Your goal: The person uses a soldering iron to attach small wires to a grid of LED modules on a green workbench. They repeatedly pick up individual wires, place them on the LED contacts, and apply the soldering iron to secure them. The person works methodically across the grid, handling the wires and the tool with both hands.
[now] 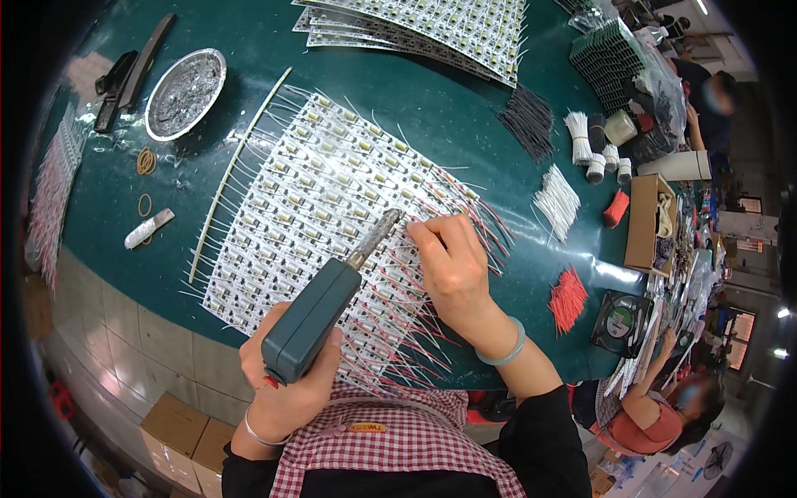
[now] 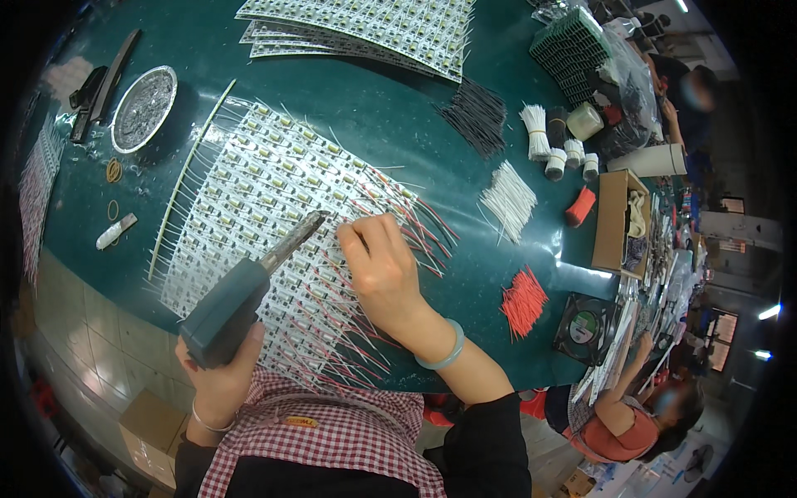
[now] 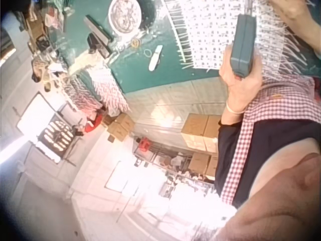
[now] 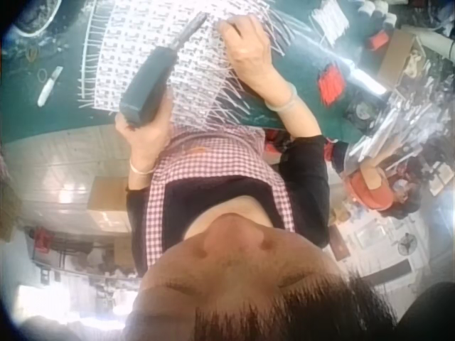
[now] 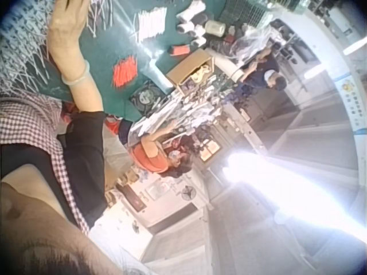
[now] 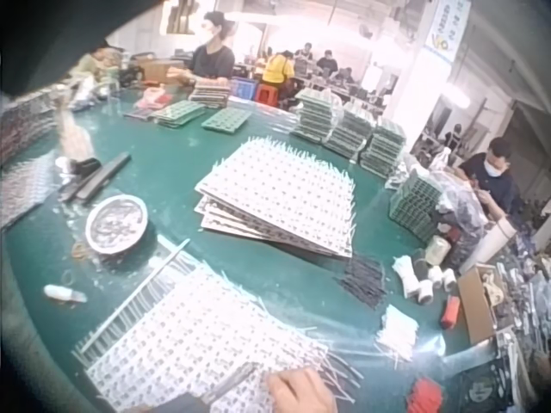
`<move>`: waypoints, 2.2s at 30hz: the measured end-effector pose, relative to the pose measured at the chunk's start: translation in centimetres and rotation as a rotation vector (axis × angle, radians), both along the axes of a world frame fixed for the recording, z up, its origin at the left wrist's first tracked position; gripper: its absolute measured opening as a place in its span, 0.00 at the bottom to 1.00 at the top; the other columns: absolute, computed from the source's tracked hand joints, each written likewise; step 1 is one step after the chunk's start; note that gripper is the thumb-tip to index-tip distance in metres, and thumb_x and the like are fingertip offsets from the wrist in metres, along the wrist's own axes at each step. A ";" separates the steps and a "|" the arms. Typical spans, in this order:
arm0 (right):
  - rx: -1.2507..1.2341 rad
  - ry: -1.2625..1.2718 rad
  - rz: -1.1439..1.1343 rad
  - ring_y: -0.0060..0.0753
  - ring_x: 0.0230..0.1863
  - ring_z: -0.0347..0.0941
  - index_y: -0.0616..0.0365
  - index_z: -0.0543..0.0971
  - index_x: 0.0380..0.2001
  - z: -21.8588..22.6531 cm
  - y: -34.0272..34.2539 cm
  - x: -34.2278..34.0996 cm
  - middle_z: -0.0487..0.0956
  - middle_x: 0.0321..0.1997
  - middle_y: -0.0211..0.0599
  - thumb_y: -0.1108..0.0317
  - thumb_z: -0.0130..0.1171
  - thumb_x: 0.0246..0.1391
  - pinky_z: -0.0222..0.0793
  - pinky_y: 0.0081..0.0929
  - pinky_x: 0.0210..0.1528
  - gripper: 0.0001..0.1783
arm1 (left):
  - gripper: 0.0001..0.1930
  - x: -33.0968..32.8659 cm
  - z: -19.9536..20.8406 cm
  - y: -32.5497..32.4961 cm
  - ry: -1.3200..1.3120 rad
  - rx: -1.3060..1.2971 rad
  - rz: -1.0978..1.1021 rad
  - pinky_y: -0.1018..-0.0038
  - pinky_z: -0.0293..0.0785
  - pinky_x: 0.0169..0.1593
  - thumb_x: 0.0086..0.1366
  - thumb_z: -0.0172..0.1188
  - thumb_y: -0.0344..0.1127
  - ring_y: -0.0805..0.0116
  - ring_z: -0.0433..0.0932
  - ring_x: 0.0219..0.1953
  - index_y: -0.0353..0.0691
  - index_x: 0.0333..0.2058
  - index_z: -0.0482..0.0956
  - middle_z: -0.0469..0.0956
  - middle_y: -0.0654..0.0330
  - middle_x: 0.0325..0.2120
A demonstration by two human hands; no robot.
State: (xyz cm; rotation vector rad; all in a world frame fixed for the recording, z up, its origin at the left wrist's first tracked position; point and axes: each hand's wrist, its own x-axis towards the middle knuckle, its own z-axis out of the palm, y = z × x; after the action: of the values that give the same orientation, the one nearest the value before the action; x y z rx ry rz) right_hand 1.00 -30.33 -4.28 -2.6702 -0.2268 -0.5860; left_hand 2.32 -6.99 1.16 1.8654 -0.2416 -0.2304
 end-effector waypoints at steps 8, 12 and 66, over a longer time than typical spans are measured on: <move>-0.011 -0.066 -0.032 0.43 0.36 0.71 0.68 0.79 0.38 1.4 0.1 -0.7 0.75 0.35 0.41 0.80 0.59 0.39 0.71 0.34 0.36 0.18 | 0.09 -0.2 -0.1 0.7 -0.011 0.011 0.003 0.77 0.72 0.31 0.54 0.66 0.20 0.73 0.77 0.28 0.28 0.36 0.82 0.79 0.55 0.32; 0.039 -0.041 0.000 0.43 0.36 0.71 0.67 0.79 0.38 1.5 0.9 -1.1 0.75 0.34 0.41 0.80 0.59 0.38 0.70 0.33 0.36 0.18 | 0.09 -0.3 -0.1 0.9 0.006 0.005 0.009 0.76 0.72 0.32 0.54 0.66 0.20 0.72 0.77 0.29 0.28 0.36 0.82 0.80 0.55 0.32; -0.060 -0.026 -0.013 0.42 0.36 0.71 0.69 0.79 0.38 -0.3 1.9 -1.4 0.74 0.35 0.42 0.80 0.60 0.39 0.71 0.32 0.35 0.17 | 0.09 -1.4 -0.8 2.1 -0.057 0.039 -0.038 0.77 0.72 0.31 0.54 0.67 0.20 0.71 0.78 0.27 0.30 0.35 0.82 0.80 0.55 0.31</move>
State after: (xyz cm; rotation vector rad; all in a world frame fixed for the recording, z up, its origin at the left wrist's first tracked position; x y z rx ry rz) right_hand -0.40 -28.43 -4.54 -2.7254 -0.2378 -0.6272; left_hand 0.91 -4.88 0.38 1.9087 -0.3139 -0.2094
